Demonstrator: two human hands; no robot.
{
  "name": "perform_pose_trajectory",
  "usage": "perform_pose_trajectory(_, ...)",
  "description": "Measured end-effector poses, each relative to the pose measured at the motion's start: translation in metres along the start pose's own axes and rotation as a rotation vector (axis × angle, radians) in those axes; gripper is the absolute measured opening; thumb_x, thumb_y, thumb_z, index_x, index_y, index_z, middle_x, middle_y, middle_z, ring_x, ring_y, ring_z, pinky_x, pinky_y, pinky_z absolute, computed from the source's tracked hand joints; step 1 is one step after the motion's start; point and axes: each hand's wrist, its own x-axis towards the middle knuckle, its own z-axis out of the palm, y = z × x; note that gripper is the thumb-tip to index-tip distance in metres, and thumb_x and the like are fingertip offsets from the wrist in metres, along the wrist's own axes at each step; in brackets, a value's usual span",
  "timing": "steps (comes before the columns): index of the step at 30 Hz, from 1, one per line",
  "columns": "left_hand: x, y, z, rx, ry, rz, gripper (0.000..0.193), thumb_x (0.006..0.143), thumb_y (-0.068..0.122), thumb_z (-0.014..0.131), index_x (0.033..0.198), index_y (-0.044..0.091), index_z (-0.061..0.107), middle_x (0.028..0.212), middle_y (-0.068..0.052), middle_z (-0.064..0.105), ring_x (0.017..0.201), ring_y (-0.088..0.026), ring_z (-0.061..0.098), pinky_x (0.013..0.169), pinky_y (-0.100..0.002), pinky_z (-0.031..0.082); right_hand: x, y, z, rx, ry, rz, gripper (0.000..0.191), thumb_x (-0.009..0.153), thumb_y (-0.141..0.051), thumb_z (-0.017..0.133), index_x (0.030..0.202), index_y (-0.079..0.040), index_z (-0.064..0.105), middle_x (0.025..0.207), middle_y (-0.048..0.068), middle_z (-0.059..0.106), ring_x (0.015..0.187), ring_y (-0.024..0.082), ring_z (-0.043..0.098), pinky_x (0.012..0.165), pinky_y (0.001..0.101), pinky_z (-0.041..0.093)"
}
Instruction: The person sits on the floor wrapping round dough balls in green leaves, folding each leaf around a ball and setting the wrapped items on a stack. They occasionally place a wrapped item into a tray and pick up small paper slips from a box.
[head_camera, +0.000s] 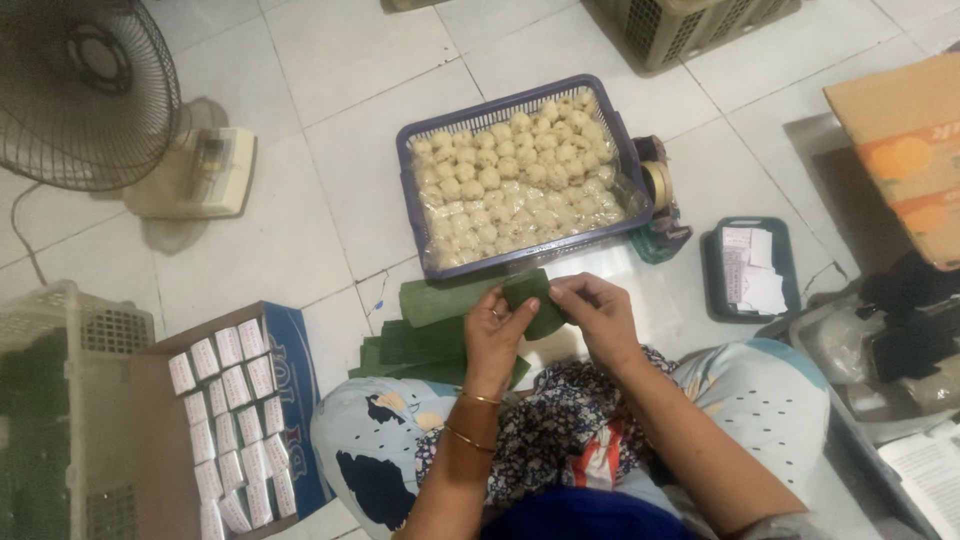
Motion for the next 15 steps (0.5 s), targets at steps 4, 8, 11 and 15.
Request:
perform_pose_trajectory(4,0.000,-0.021,-0.004,-0.047,0.022,-0.002,0.038,0.094,-0.002,0.072,0.130,-0.004,0.059,0.117,-0.013,0.071,0.103,-0.015,0.069,0.089,-0.028,0.058,0.001,0.015,-0.001,-0.117,-0.001,-0.054,0.016,0.092,-0.009,0.072,0.102,0.003,0.072,0.094,0.007,0.074,0.084,0.013,0.068,0.076,0.0277,0.058)
perform_pose_trajectory(8,0.000,-0.040,-0.009,0.008,0.117,-0.137,0.045,0.087,-0.003,0.074,0.130,0.000,0.061,0.114,-0.011,0.072,0.099,-0.017,0.070,0.085,-0.031,0.061,0.006,0.046,-0.018,-0.335,-0.025,-0.133,0.014,0.090,-0.012,0.074,0.098,0.000,0.074,0.101,0.005,0.073,0.087,0.014,0.069,0.077,0.0289,0.058)
perform_pose_trajectory(11,-0.001,-0.047,-0.016,-0.049,0.206,-0.277,0.048,0.084,-0.003,0.074,0.130,0.001,0.061,0.111,-0.013,0.070,0.092,-0.022,0.070,0.078,-0.035,0.063,0.022,0.057,-0.061,-0.624,-0.031,-0.092,0.015,0.089,-0.014,0.075,0.102,-0.007,0.079,0.100,0.006,0.076,0.085,0.015,0.071,0.074,0.0303,0.059)
perform_pose_trajectory(15,-0.001,-0.043,-0.032,-0.148,0.279,-0.414,0.044,0.086,0.002,0.070,0.129,0.004,0.060,0.112,-0.012,0.066,0.093,-0.025,0.069,0.080,-0.040,0.065,0.062,0.026,-0.171,-1.027,0.404,-0.139,0.017,0.093,-0.010,0.068,0.106,-0.010,0.079,0.098,0.010,0.078,0.081,0.022,0.073,0.071,0.0372,0.058)
